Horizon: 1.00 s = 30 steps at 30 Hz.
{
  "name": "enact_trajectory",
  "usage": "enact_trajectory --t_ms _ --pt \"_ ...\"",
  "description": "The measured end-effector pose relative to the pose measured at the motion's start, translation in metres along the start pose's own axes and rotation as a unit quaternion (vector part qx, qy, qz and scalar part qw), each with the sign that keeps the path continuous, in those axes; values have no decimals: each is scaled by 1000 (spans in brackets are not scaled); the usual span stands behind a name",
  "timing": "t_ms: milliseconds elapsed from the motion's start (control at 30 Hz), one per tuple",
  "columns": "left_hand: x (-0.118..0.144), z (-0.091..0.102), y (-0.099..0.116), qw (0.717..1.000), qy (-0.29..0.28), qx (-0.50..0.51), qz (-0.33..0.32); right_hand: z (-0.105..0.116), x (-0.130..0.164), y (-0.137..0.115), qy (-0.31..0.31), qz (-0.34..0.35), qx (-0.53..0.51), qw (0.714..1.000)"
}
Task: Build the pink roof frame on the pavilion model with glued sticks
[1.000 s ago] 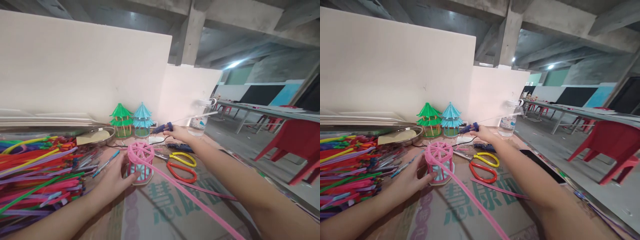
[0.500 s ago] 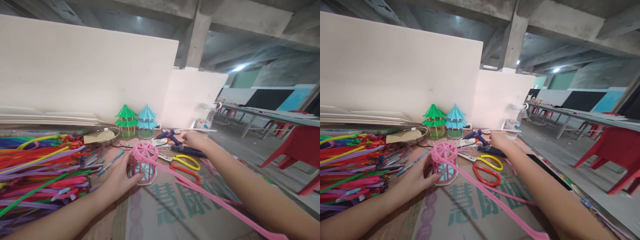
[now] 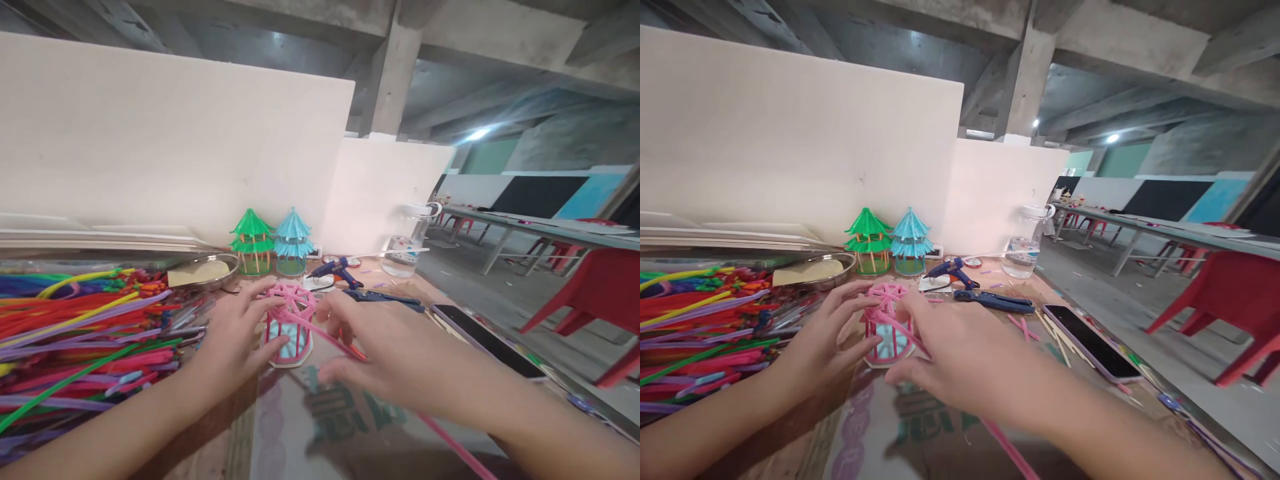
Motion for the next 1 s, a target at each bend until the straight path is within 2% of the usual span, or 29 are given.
enact_trajectory --t_ms 100,200,300,367,467,533,633,800,900,1000 --pt "-1 -3 -2 1000 2 15 -4 -9 -6 0 -6 -2 57 998" --pt "-2 -5 -3 999 10 45 1 -15 -14 7 -1 -17 63 998" --pt "-4 -6 -3 997 18 67 15 -16 -20 12 62 -2 63 996" --pt "-4 -7 -4 997 19 75 31 -16 -23 12 117 39 82 989" --pt "-3 -8 -5 996 13 72 43 -17 -27 14 207 97 131 965" --pt "-2 -9 -4 997 14 66 36 -20 -30 17 241 111 156 951" --pt "-2 -7 -2 997 23 66 13 -24 -34 23 245 111 144 952" --pt "-2 -6 1 997 27 70 -14 -25 -33 21 238 129 49 961" --pt "0 -6 -1 997 34 64 -13 -26 -32 19 244 150 31 958" --pt "1 -8 -2 997 28 65 -10 -27 -34 20 248 143 27 958"
Point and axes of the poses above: each hand's wrist, its own x-axis away from the middle knuckle, its own z-axis out of the back of the hand, y = z × x, the point moved 6 cm from there along -x, towards the middle knuckle, and after that the axes turned 12 degrees about x, right-handed, at the moved point
